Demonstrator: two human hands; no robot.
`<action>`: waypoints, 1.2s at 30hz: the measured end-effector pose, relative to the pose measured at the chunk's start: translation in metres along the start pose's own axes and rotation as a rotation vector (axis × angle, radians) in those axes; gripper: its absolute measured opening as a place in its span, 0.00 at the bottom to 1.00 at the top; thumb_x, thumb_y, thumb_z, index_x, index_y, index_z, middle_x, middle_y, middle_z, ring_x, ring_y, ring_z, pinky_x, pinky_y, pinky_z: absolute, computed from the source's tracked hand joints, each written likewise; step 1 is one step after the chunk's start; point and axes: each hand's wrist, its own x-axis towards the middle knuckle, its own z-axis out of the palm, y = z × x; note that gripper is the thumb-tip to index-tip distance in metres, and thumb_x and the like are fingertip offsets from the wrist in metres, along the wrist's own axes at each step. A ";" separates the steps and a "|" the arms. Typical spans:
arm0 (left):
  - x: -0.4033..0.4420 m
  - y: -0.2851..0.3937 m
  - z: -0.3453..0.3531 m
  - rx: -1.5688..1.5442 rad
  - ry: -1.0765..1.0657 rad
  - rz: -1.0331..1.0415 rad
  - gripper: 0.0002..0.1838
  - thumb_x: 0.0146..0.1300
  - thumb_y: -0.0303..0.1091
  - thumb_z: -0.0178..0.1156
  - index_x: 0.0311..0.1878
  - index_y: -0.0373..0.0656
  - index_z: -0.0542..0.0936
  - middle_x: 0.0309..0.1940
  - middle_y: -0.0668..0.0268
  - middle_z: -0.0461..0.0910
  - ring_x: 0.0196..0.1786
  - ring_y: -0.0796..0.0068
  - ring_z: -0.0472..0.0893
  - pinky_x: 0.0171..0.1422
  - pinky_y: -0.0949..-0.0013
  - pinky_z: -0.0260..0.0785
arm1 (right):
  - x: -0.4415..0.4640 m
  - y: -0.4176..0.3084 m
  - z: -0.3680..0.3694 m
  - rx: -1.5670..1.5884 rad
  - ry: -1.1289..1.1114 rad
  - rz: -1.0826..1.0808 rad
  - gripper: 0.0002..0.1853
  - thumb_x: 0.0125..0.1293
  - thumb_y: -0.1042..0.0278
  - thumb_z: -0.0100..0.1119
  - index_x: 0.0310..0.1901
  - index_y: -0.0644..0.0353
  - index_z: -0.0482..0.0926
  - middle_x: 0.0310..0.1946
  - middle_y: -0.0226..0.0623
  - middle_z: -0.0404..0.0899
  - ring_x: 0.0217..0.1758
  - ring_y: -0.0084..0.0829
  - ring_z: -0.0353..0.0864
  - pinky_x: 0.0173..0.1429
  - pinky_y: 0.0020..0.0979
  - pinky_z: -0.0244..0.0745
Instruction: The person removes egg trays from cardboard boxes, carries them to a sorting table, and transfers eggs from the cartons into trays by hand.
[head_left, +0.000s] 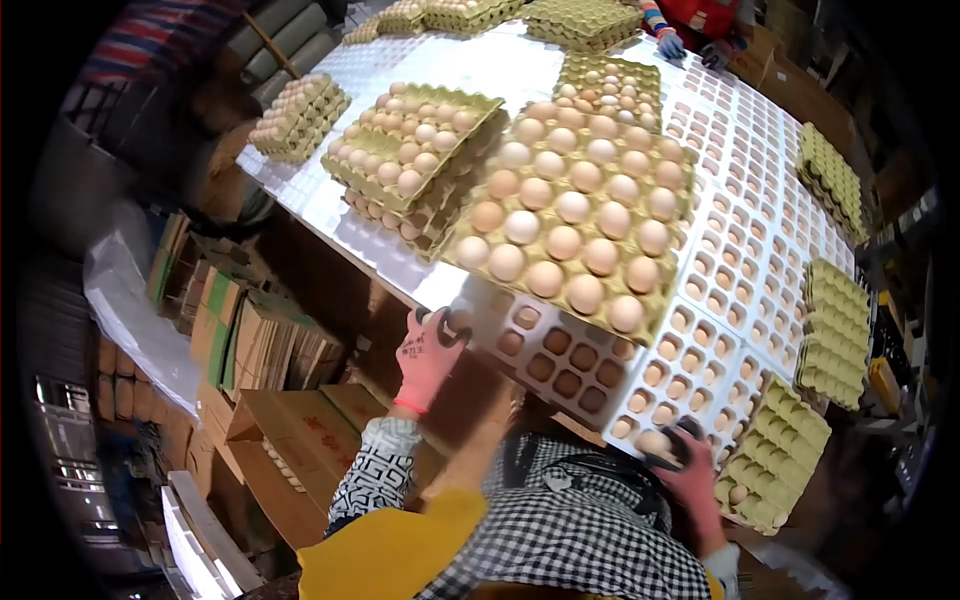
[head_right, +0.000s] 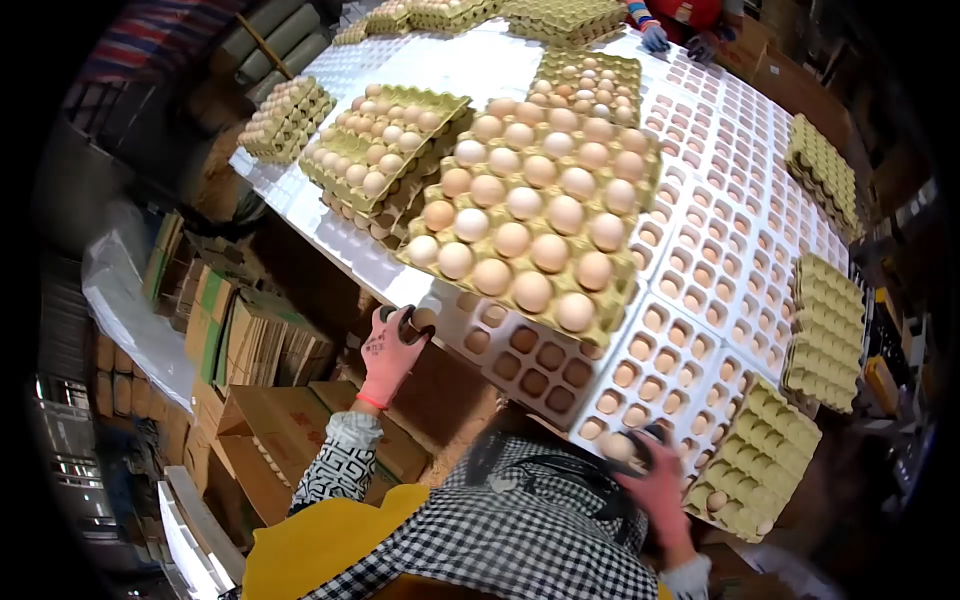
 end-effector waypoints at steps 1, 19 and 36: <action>0.013 -0.014 0.008 0.051 -0.045 0.023 0.29 0.51 0.48 0.73 0.58 0.53 0.79 0.59 0.54 0.71 0.49 0.55 0.81 0.49 0.58 0.77 | 0.028 -0.053 0.034 -0.193 0.068 -0.193 0.30 0.43 0.64 0.78 0.51 0.59 0.82 0.51 0.47 0.79 0.52 0.41 0.82 0.59 0.36 0.77; 0.106 -0.133 0.039 -1.604 -0.096 -0.386 0.18 0.67 0.26 0.57 0.60 0.35 0.77 0.54 0.59 0.79 0.49 0.68 0.81 0.53 0.69 0.76 | 0.245 -0.182 0.292 -0.411 -0.222 -0.548 0.28 0.72 0.67 0.42 0.73 0.53 0.60 0.74 0.49 0.55 0.77 0.46 0.55 0.79 0.39 0.53; 0.144 -0.117 0.083 -0.558 0.268 0.028 0.35 0.53 0.34 0.69 0.65 0.39 0.69 0.62 0.44 0.66 0.65 0.42 0.66 0.70 0.51 0.59 | 0.269 -0.205 0.292 -0.694 -0.138 -1.090 0.26 0.67 0.53 0.50 0.64 0.53 0.70 0.69 0.45 0.62 0.74 0.48 0.56 0.79 0.47 0.43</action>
